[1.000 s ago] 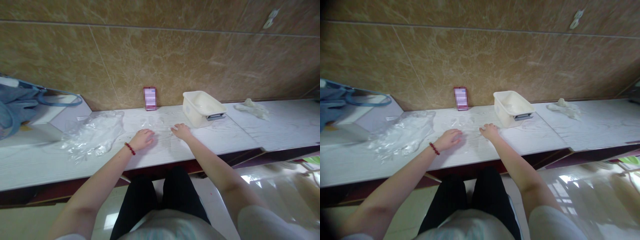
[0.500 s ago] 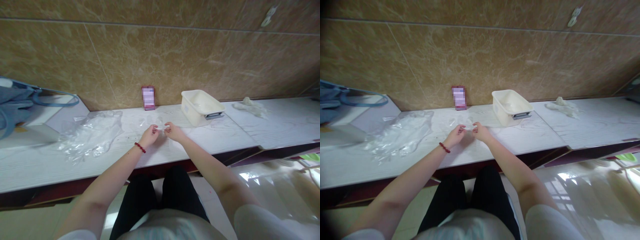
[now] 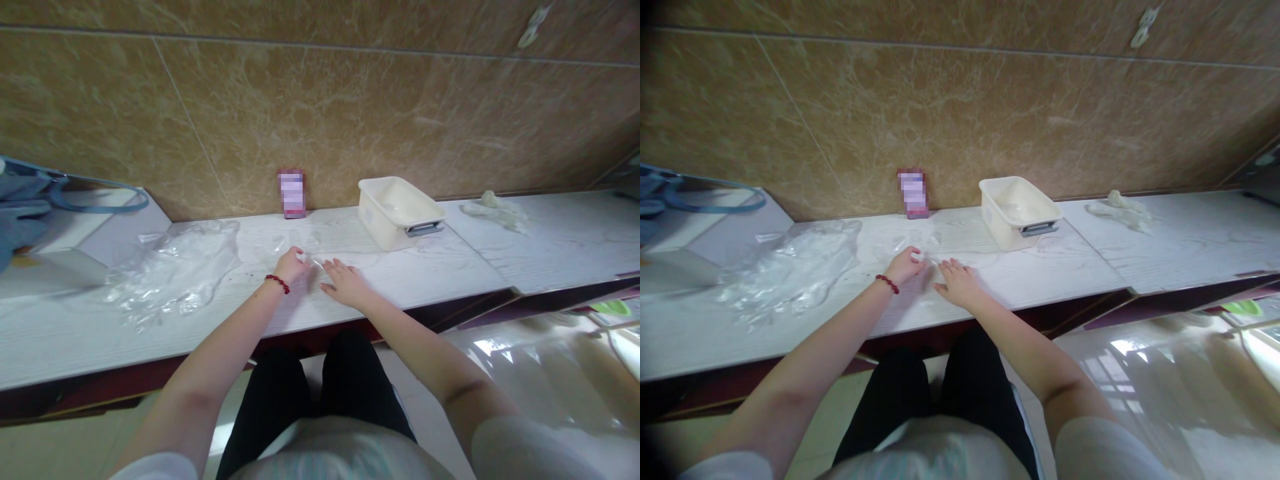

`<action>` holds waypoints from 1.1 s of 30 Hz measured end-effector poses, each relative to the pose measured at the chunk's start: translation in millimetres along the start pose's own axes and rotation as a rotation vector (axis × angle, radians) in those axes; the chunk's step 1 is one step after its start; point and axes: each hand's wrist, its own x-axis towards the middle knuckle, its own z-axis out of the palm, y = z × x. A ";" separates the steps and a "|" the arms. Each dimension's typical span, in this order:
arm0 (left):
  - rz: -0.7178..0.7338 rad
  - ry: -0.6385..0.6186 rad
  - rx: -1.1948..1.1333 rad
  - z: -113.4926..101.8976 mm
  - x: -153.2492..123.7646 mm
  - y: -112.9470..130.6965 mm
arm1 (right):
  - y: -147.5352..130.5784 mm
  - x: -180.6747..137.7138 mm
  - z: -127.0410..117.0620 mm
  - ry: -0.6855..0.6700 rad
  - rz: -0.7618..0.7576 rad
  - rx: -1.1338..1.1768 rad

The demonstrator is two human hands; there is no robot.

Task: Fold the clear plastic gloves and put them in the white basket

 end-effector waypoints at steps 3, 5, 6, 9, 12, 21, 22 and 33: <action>-0.035 0.099 0.124 -25.2 0.2 -17.3 | -0.2 -3.3 3.7 -0.013 -0.020 -0.078; -0.150 0.187 0.201 -46.7 2.2 -38.3 | -0.3 -4.3 6.2 -0.007 -0.021 -0.099; -0.228 0.239 0.255 -56.8 3.9 -50.2 | -0.3 -4.5 7.1 -0.004 -0.017 -0.105; -0.381 0.267 0.364 -77.5 11.9 -81.8 | -1.4 -4.1 7.7 0.009 0.007 -0.106; -0.394 0.200 0.388 -81.6 22.2 -95.6 | -4.7 -2.9 6.5 0.035 0.020 -0.085; -0.211 0.149 0.343 -74.6 28.7 -79.8 | -23.7 11.8 0.2 0.080 0.001 0.103; -0.194 0.154 0.330 -74.1 27.7 -78.1 | -25.3 16.7 -1.2 0.097 0.005 0.137; -0.289 0.231 0.413 -73.1 43.4 -86.0 | -66.3 64.0 16.6 -0.021 -0.295 0.106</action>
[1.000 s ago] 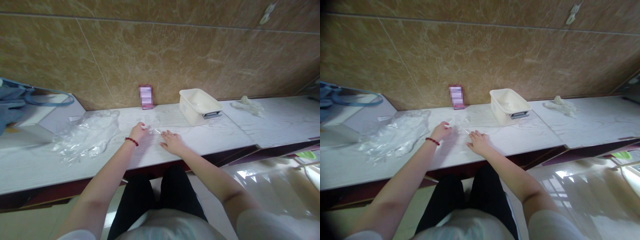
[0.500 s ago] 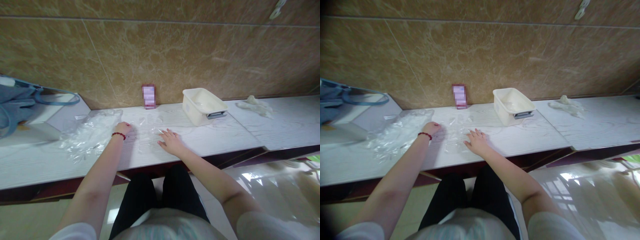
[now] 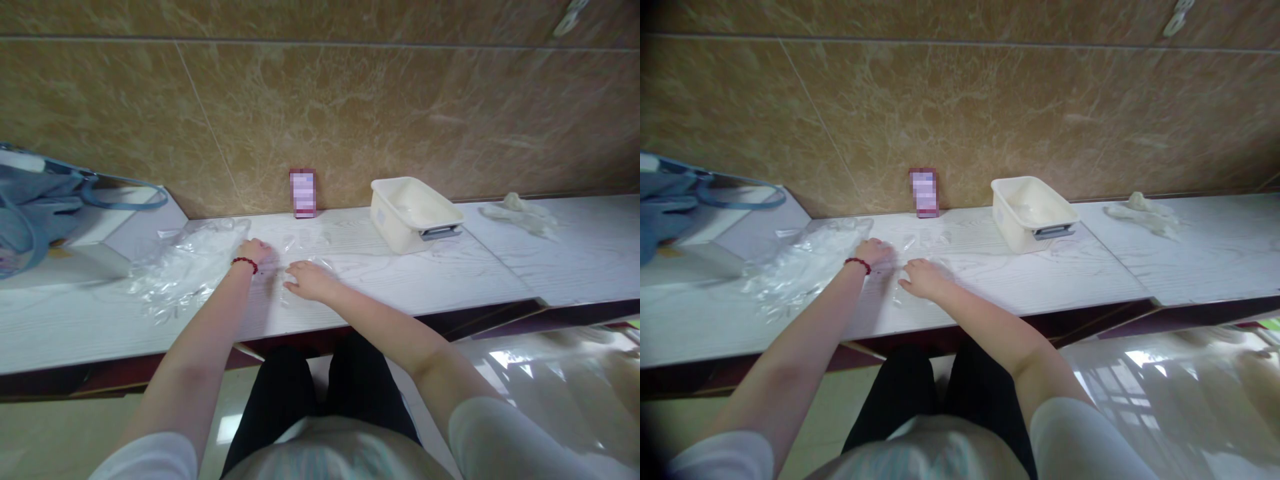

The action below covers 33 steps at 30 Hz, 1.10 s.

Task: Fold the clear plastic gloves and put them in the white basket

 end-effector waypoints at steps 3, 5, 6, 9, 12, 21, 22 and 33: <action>0.065 -0.068 -0.037 -4.0 6.0 1.5 | -6.4 2.9 8.5 -0.025 -0.023 0.000; 0.104 -0.082 -0.068 -6.8 5.3 4.2 | -7.0 4.9 9.4 -0.018 -0.001 0.054; 0.121 -0.079 -0.088 -7.9 3.9 5.8 | -6.3 6.6 8.6 -0.008 0.030 0.094; 0.166 -0.071 -0.157 -10.8 -2.5 11.8 | -0.8 15.7 3.0 0.044 0.185 0.219; 0.210 -0.067 -0.264 -15.1 -8.2 18.9 | 7.0 30.1 -3.1 0.098 0.339 0.309; 0.161 -0.127 -0.746 -26.3 -17.7 38.9 | 15.0 64.2 -6.8 0.098 0.515 0.581; 0.155 -0.144 -0.772 -25.4 -18.6 40.3 | 15.0 65.9 -6.6 0.102 0.516 0.574; 0.136 -0.001 -0.990 -12.5 -39.3 32.1 | 27.8 82.7 1.4 0.070 0.592 0.567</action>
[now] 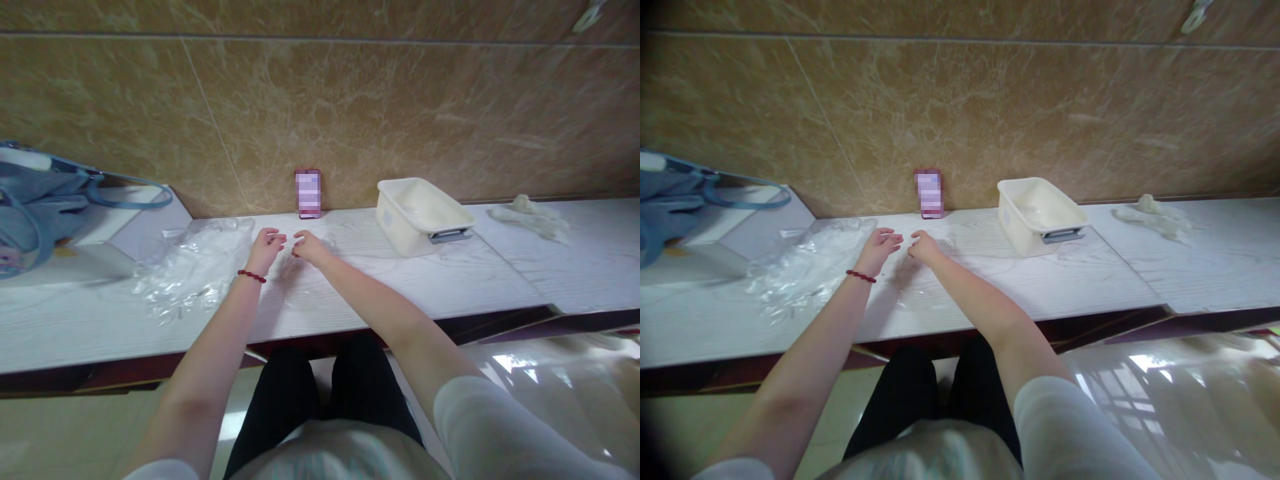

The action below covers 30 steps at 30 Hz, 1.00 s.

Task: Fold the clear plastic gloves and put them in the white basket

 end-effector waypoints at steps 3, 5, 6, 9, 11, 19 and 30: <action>-0.006 -0.060 0.390 -1.0 -16.8 -11.1 | 2.7 -2.0 -3.1 -0.004 0.001 -0.006; -0.006 -0.103 0.606 1.8 -26.7 -16.7 | 4.7 -3.9 -6.3 -0.014 -0.024 -0.042; 0.009 -0.104 0.677 3.9 -30.6 -18.3 | 5.9 -4.7 -8.0 -0.010 -0.044 -0.073; 0.096 -0.090 0.817 8.9 -37.7 -18.3 | 10.4 -5.1 -12.5 0.039 -0.122 -0.190; 0.149 -0.098 0.886 8.9 -40.1 -16.9 | 14.7 -3.5 -13.9 0.061 -0.150 -0.260; 0.360 -0.190 0.896 -15.1 -28.6 -23.8 | 32.7 6.2 -11.3 0.042 -0.186 -0.338; 0.510 -0.296 1.057 -18.3 -2.3 -32.6 | 27.7 2.3 -14.3 0.028 -0.203 -0.275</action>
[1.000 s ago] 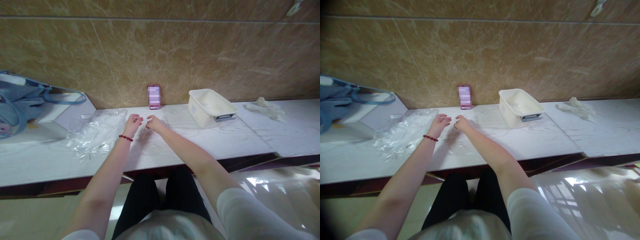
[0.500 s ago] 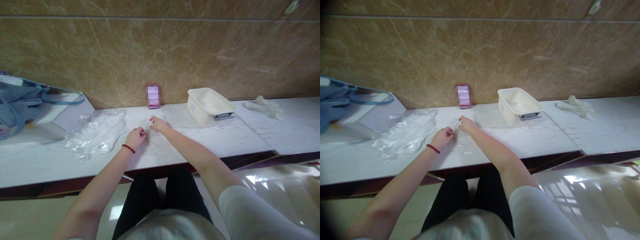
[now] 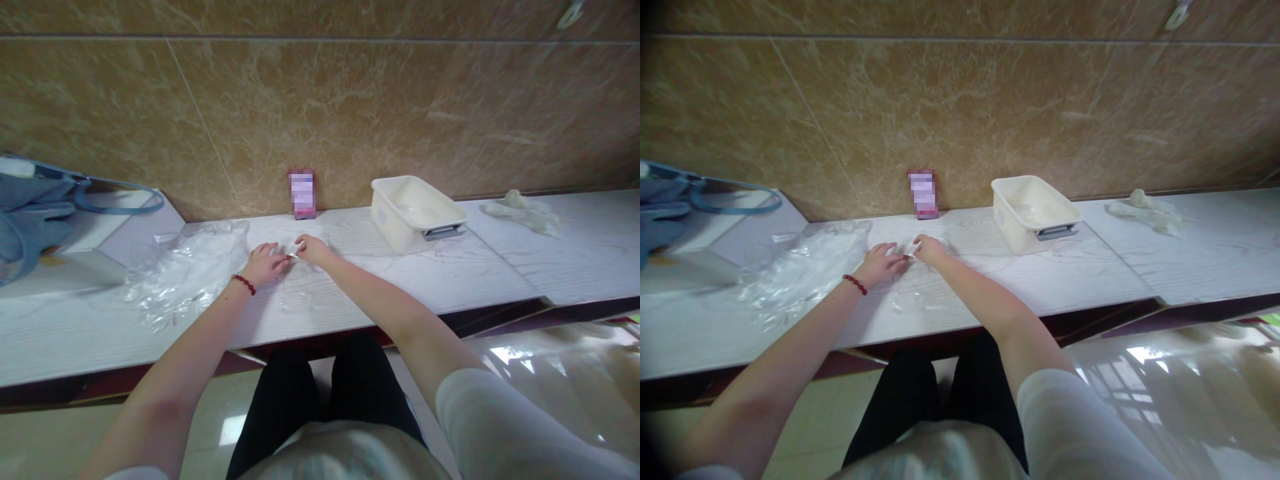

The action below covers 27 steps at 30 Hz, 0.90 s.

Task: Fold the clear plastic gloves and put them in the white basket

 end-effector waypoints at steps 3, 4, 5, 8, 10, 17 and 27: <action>-0.032 -0.050 -0.007 0.1 -0.7 -0.8 | -2.0 1.0 -0.9 0.011 0.011 -0.039; -0.032 -0.067 -0.010 0.1 -1.0 -1.4 | -2.1 1.7 -0.8 0.013 0.014 -0.055; -0.029 -0.085 -0.014 0.1 -1.4 -2.2 | -1.9 2.7 -0.5 0.014 0.019 -0.072; -0.033 -0.136 -0.035 0.0 -3.1 -5.1 | 0.8 6.2 1.2 0.011 0.047 -0.120; -0.041 -0.167 -0.049 0.1 -4.0 -7.7 | 3.6 8.4 1.9 0.008 0.073 -0.143; -0.004 -0.175 -0.079 3.7 -0.9 -16.3 | 8.4 11.3 -1.1 -0.009 0.105 -0.160; -0.027 -0.209 -0.067 1.9 -2.2 -18.1 | 6.7 11.6 -5.1 -0.052 0.147 -0.218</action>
